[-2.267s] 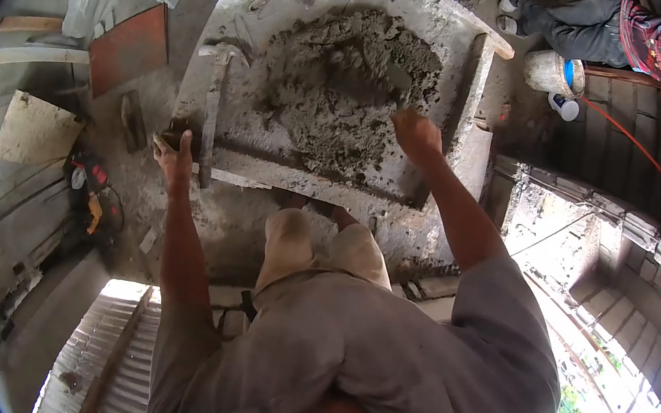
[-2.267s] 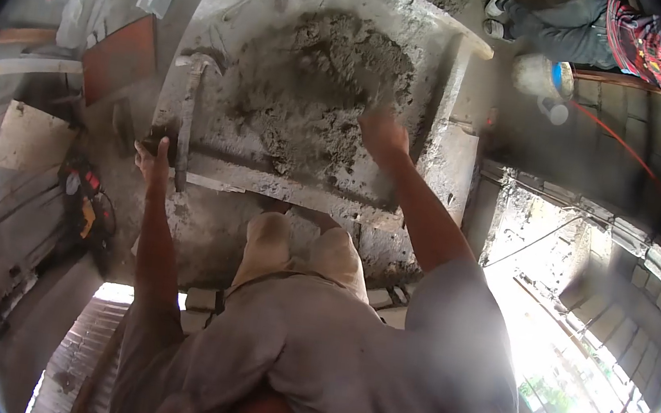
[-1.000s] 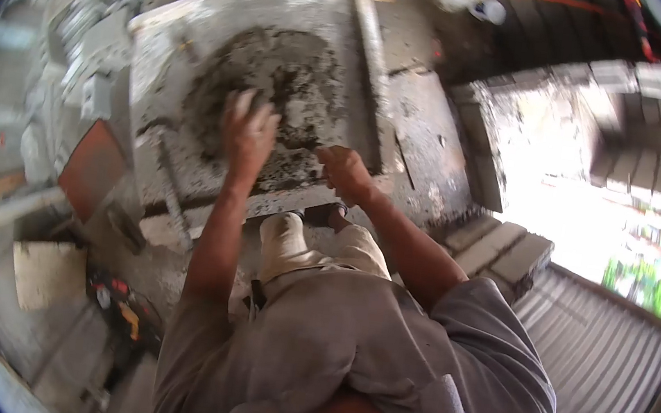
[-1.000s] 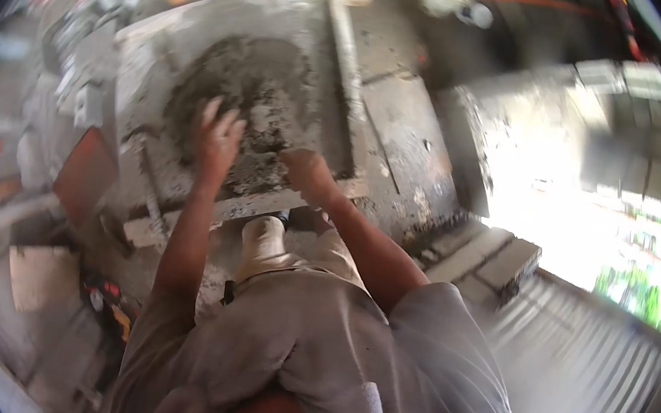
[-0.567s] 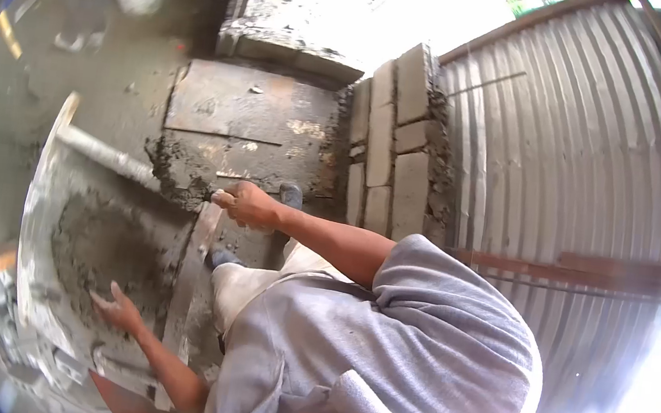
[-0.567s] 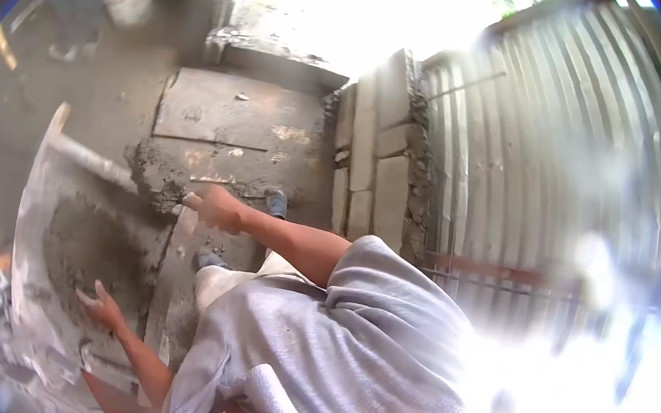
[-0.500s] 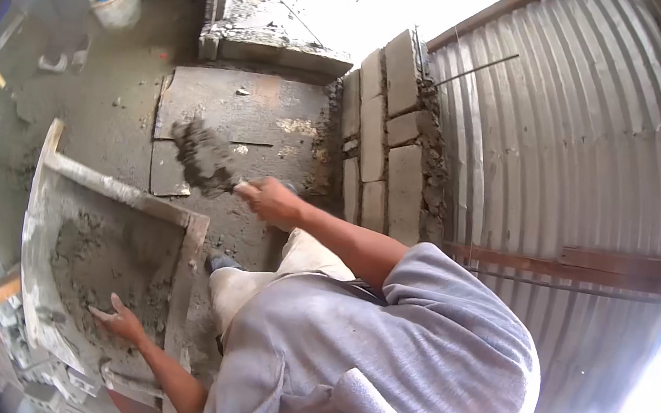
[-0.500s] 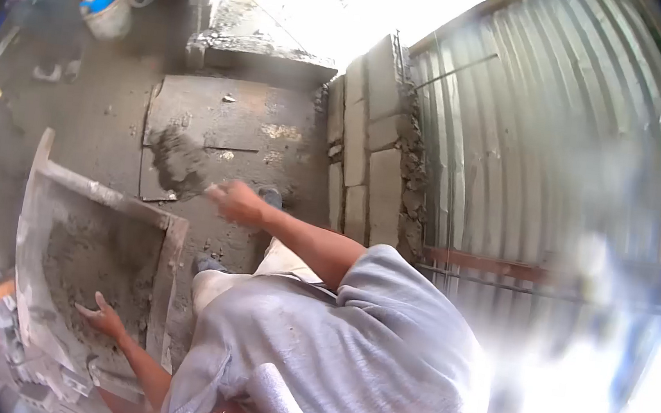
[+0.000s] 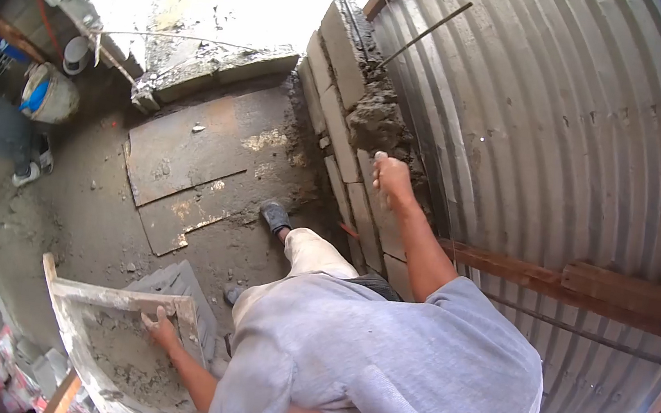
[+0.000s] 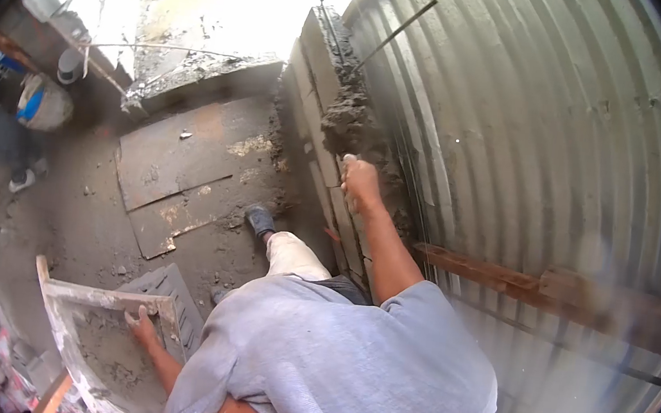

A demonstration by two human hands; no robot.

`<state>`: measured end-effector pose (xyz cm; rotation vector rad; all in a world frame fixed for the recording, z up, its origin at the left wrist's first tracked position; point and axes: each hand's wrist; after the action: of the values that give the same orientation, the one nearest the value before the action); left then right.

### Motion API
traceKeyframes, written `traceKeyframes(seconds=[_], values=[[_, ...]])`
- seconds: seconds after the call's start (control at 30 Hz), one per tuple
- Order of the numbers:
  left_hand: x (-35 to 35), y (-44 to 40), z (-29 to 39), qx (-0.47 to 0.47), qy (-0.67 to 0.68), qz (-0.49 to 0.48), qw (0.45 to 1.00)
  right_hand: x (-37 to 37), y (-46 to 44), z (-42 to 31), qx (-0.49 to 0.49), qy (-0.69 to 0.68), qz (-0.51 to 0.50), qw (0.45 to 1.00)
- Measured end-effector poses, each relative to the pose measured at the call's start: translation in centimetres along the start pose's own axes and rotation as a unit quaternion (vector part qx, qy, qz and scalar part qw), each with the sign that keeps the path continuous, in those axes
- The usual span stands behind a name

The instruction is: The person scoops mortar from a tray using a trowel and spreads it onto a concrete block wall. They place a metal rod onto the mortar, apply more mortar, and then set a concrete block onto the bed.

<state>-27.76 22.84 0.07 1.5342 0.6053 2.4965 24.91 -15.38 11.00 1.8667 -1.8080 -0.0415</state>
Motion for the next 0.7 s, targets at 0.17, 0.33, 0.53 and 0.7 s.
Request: traceKeyframes(seconds=[0.17,0.33,0.53,0.7], values=[[-3.9,-3.1,4.0,-0.023,0.042,-0.012,0.999,3.6,-7.0,-3.1,-0.034,-0.032,0.089,0.995],[-3.1,-3.0,6.6,-0.034,0.031,0.019,0.999,4.5,-14.2,-5.1,-0.029,-0.105,0.099,0.989],[0.0,-2.4,4.0,-0.015,-0.024,0.038,0.999,4.1,-21.7,-8.9,-0.021,-0.043,0.081,0.996],[1.3,-0.8,-0.4,0.046,-0.014,0.053,0.997,3.1,-27.8,-9.5,0.062,0.079,0.037,0.994]])
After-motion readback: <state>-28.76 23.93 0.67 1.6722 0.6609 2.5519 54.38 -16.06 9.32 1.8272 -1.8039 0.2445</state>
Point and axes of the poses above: each hand's wrist, its own y-axis away from the middle knuckle, its own x-axis out of the back of the hand, z = x × y, and after that the axes turned 10 degrees about x, right-handed
